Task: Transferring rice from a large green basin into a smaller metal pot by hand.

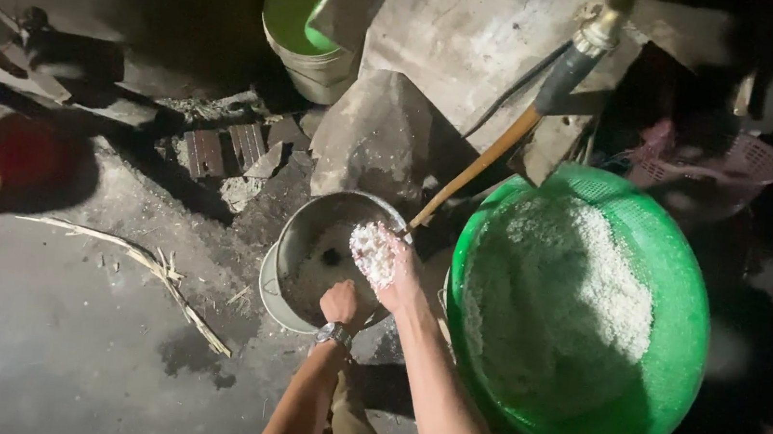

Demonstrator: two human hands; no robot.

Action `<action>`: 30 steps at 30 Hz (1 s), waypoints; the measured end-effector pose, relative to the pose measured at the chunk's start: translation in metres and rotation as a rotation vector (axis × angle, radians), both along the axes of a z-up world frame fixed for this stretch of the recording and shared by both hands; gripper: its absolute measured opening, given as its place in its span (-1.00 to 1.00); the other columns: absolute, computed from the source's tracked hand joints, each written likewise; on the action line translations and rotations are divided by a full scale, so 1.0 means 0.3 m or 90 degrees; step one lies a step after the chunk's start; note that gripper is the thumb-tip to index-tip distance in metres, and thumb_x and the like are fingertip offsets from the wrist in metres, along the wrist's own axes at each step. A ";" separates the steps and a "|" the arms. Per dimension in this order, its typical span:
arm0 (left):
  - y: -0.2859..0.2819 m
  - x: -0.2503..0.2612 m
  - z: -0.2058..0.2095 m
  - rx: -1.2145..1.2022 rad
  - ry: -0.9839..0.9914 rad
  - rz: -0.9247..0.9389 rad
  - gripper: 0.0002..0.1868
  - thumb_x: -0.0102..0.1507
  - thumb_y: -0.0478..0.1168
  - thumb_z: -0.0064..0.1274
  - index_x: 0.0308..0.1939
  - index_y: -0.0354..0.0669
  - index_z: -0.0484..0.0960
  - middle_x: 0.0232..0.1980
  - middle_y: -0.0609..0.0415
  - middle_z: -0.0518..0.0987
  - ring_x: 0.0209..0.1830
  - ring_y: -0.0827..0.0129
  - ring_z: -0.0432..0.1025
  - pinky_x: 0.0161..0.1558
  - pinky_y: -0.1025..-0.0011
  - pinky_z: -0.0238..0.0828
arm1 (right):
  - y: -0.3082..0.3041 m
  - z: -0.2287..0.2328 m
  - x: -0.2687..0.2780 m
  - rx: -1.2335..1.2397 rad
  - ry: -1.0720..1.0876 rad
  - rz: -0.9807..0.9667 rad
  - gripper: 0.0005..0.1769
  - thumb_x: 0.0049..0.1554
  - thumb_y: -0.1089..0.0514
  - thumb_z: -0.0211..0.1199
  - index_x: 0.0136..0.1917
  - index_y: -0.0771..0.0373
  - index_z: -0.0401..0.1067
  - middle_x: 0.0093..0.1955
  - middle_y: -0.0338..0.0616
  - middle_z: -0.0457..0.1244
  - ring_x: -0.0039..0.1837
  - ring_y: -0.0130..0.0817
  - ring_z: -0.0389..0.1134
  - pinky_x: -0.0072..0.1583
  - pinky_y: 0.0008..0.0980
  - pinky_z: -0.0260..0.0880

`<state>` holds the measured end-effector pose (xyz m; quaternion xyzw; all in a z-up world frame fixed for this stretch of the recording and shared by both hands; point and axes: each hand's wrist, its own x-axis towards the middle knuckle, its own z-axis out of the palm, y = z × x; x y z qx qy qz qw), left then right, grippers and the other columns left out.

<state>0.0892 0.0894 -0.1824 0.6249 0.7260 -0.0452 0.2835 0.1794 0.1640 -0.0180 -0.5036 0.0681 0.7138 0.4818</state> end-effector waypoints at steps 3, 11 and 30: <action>0.006 -0.006 0.045 0.031 0.020 -0.024 -0.81 0.25 -0.22 -0.12 -0.22 0.04 0.63 -0.33 0.11 0.65 -0.28 0.26 0.59 -0.24 0.28 0.54 | -0.008 0.000 0.002 0.000 0.005 0.003 -0.53 0.07 -0.02 0.28 0.20 0.24 0.43 0.22 0.04 0.28 0.28 -0.08 0.29 0.31 -0.06 0.29; -0.006 -0.206 0.583 -0.012 -0.338 0.230 -0.74 0.20 -0.16 -0.03 -0.20 -0.20 0.71 -0.36 -0.21 0.65 -0.33 -0.06 0.56 -0.23 0.11 0.45 | -0.014 -0.036 0.021 -0.011 -0.010 0.037 -0.47 -0.03 -0.09 0.37 0.12 0.24 0.49 0.14 0.01 0.33 0.21 -0.14 0.34 0.31 -0.11 0.29; -0.358 -0.972 0.648 0.267 0.294 0.478 -0.49 0.28 0.14 0.11 -0.68 -0.01 0.54 -0.62 0.21 0.53 -0.62 0.46 0.38 0.01 0.02 0.44 | -0.110 0.063 -0.069 0.002 -0.136 0.243 -0.61 0.06 0.27 0.04 0.13 0.47 0.42 0.09 0.16 0.33 0.14 -0.03 0.34 0.21 -0.22 0.33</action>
